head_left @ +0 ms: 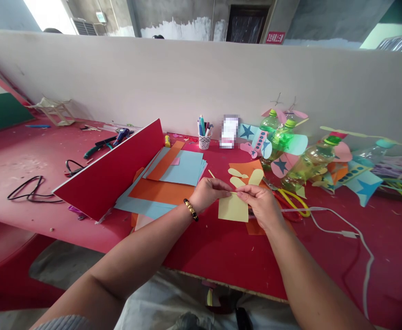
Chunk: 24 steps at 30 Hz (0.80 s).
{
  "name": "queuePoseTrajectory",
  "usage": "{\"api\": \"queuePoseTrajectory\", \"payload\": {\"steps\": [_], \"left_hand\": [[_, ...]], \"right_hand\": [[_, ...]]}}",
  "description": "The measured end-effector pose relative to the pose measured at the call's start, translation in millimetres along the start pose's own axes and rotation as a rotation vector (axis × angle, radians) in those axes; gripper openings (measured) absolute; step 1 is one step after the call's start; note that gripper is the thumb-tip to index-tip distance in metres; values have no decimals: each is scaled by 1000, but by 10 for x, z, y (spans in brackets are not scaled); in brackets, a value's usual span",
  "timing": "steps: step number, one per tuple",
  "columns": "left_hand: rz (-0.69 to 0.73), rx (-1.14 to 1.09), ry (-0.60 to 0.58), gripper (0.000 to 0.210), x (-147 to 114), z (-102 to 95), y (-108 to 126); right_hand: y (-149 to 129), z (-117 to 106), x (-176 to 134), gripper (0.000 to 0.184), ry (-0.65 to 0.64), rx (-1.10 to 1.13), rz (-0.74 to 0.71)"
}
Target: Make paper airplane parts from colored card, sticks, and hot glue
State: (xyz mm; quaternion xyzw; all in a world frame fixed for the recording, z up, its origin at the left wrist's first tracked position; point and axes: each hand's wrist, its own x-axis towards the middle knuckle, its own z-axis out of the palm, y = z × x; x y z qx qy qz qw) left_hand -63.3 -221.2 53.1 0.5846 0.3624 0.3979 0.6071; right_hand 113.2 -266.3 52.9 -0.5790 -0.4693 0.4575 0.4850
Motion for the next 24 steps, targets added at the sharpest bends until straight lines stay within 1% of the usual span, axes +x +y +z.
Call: {"api": "queuePoseTrajectory", "payload": {"steps": [3, 6, 11, 14, 18, 24], "left_hand": [[2, -32, -30, 26, 0, -5, -10], [13, -45, -60, 26, -2, -6, 4], [-16, -39, -44, 21, -4, 3, 30], [-34, -24, -24, 18, 1, 5, 32], [-23, 1, -9, 18, 6, 1, 40], [-43, -64, -3, 20, 12, -13, 44]], "right_hand": [[15, -10, 20, 28, 3, 11, -23], [4, -19, 21, 28, -21, 73, -25], [-15, -27, 14, 25, -43, 134, -66], [-7, -28, 20, 25, -46, 116, -72], [7, -25, 31, 26, -28, 62, -72], [-20, -13, -3, 29, -1, -44, -43]]}}
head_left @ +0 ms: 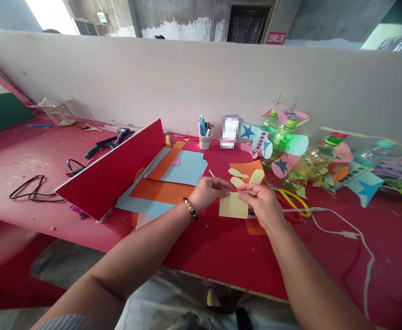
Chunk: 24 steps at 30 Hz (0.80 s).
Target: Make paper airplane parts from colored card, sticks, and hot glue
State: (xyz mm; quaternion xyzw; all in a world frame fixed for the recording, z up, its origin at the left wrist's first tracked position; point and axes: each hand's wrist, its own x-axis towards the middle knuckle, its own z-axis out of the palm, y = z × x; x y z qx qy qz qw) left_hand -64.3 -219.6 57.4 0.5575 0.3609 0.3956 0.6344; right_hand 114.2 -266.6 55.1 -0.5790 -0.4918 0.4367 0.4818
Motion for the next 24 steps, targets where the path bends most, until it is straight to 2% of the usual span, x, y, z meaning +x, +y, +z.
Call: {"api": "queuePoseTrajectory", "payload": {"steps": [7, 18, 24], "left_hand": [[-6, -21, -2, 20, 17, -12, -21], [0, 80, -31, 24, 15, -23, -30], [16, 121, -15, 23, 16, -16, -34]], "right_hand": [[-32, 5, -35, 36, -4, -58, 111], [28, -13, 32, 29, -26, -6, -22], [-22, 7, -30, 36, 17, -118, 44]]}}
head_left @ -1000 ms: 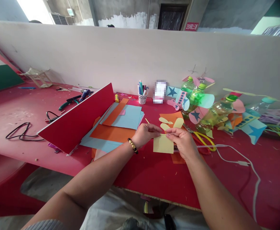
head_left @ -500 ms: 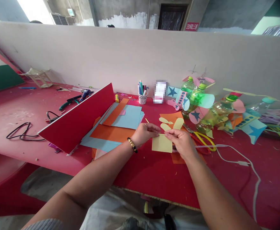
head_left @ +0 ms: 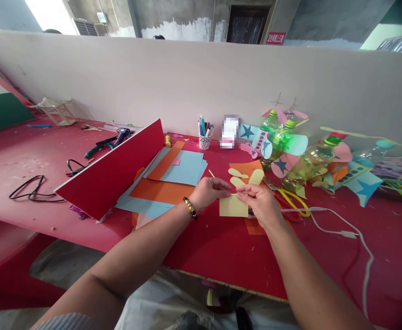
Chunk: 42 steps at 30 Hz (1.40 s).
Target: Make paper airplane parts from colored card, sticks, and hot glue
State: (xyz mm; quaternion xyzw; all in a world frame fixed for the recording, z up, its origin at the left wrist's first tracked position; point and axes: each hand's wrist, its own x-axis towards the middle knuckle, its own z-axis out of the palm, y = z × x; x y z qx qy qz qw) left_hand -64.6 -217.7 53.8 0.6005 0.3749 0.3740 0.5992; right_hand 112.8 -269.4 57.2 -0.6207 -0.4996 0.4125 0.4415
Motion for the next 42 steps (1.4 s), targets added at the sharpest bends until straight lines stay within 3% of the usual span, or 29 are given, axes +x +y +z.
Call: {"api": "queuePoseTrajectory", "payload": {"steps": [3, 10, 15, 21, 26, 31, 38, 42], "left_hand": [[-6, -39, 7, 24, -1, -2, -11], [-18, -84, -1, 26, 11, -13, -42], [13, 5, -30, 26, 7, -11, -32], [42, 124, -35, 25, 20, -26, -53], [31, 84, -3, 26, 6, -9, -18], [20, 32, 29, 25, -16, 10, 19], [49, 130, -49, 28, -3, -11, -11], [44, 176, -27, 32, -8, -13, 6]], "right_hand": [[-34, 15, -21, 36, 12, -19, 34], [6, 11, 3, 34, -33, 23, -70], [22, -17, -2, 34, 3, -89, -69], [-15, 4, -21, 37, 8, -75, -49], [-54, 25, -30, 36, 6, -75, 6], [-31, 15, -28, 34, -87, -50, -66], [-69, 25, -54, 35, -49, -46, -27], [-84, 36, -60, 33, -49, -30, -10]]}}
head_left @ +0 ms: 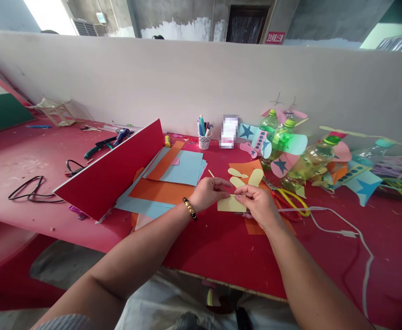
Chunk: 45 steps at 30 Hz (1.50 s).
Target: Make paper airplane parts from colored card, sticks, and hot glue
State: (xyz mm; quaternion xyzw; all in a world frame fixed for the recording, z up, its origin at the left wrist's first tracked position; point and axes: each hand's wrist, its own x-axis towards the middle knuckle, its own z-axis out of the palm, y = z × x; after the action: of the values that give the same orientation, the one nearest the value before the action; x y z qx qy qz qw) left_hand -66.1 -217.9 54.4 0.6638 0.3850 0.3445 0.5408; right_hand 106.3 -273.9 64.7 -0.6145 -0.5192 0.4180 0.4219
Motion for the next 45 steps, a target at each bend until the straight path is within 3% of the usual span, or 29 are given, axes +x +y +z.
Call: {"api": "queuePoseTrajectory", "payload": {"steps": [10, 23, 37, 45], "left_hand": [[-9, 4, 27, 37, -5, 29, -25], [-31, 11, 8, 36, 4, 9, 2], [-17, 20, -60, 40, 8, -1, -19], [-11, 142, -77, 49, 7, -6, -52]], "right_hand": [[119, -14, 54, 31, -4, -34, -99], [82, -6, 43, 31, -4, -26, -14], [121, -23, 64, 30, -66, -4, -78], [172, 5, 92, 34, -55, -4, -61]]}}
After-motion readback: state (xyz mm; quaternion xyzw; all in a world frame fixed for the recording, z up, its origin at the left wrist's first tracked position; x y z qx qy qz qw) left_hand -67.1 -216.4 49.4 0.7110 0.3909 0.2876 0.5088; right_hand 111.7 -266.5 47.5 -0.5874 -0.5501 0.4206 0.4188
